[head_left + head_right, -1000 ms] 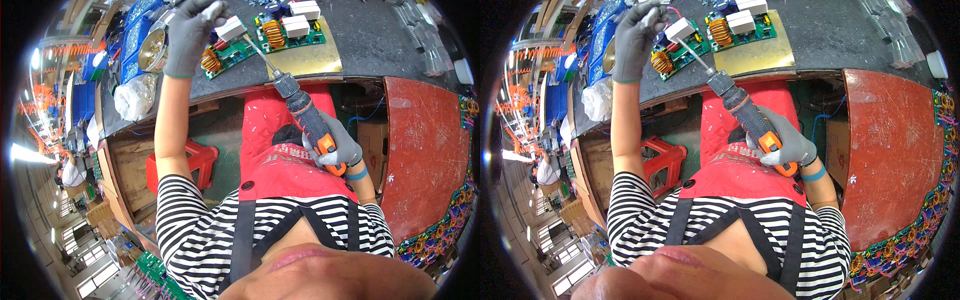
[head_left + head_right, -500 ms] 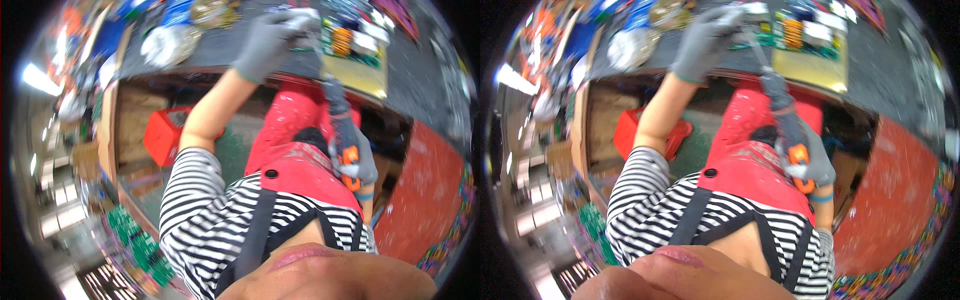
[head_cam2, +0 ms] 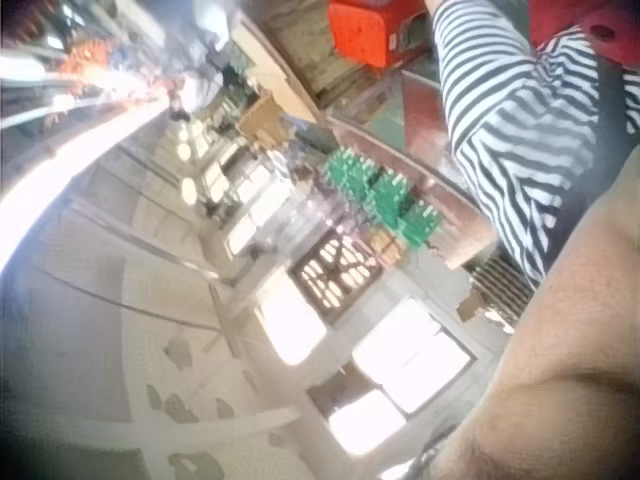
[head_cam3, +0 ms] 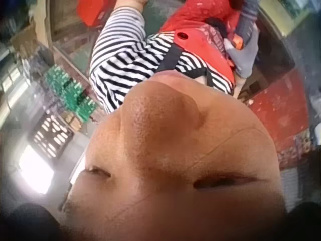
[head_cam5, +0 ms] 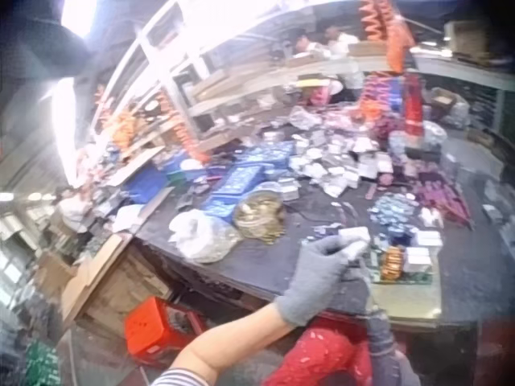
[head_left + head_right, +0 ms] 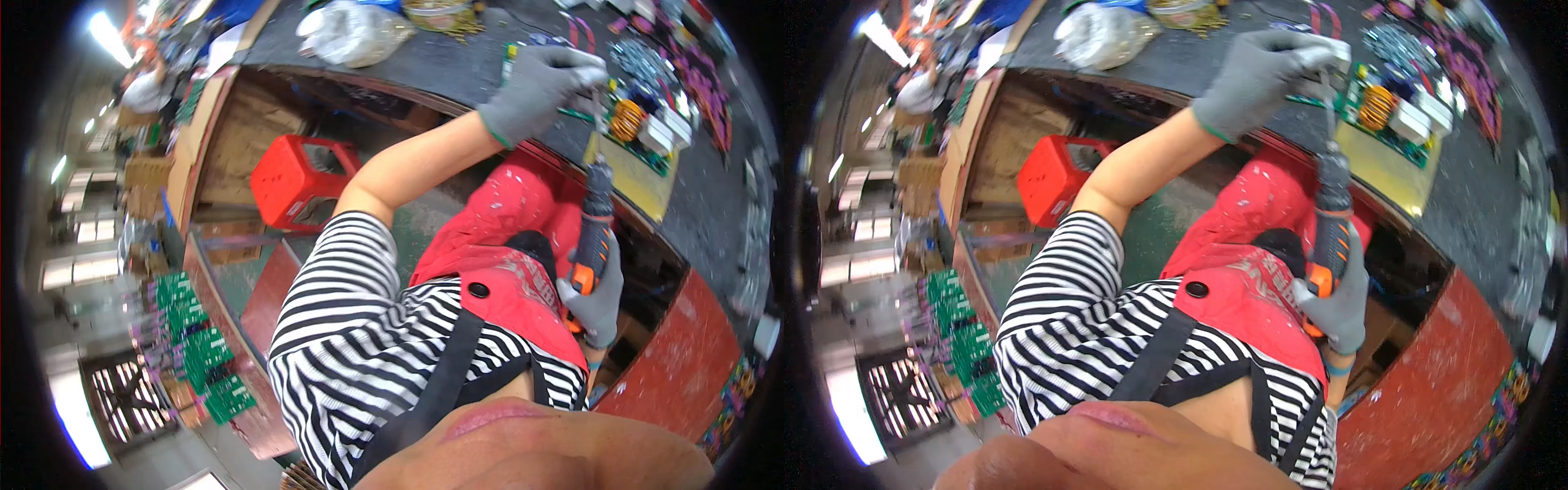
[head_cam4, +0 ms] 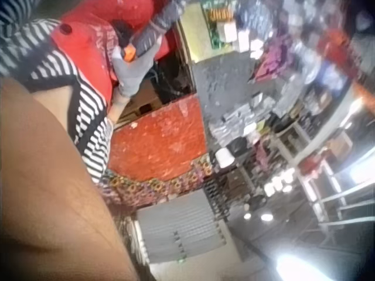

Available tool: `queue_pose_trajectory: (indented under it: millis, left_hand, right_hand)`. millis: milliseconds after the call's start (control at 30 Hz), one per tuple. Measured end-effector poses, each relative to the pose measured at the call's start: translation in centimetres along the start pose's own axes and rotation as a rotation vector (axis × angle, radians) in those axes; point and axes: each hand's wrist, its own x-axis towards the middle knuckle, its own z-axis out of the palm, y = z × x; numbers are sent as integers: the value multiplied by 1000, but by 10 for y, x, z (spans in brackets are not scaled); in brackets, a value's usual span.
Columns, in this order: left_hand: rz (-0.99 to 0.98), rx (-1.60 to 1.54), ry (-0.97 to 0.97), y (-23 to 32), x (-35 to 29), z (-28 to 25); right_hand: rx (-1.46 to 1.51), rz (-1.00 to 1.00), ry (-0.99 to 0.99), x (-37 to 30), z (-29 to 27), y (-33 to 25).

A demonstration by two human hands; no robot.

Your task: Assembling components onto printed circuit boards using an electric screwdriver.

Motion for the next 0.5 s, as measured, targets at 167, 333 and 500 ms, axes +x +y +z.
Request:
queue_pose_trajectory:
  millis: [167,333,500]
  left_hand:
    - [62,-46,88,-3,-4,-2]
    - [162,289,46,-3,36,-11]
    - [554,938,360,25,154,-77]
  right_hand:
    - [335,101,-217,14,5,-1]
    - [253,44,-140,17,2,1]
    - [300,76,-118,14,-10,4]
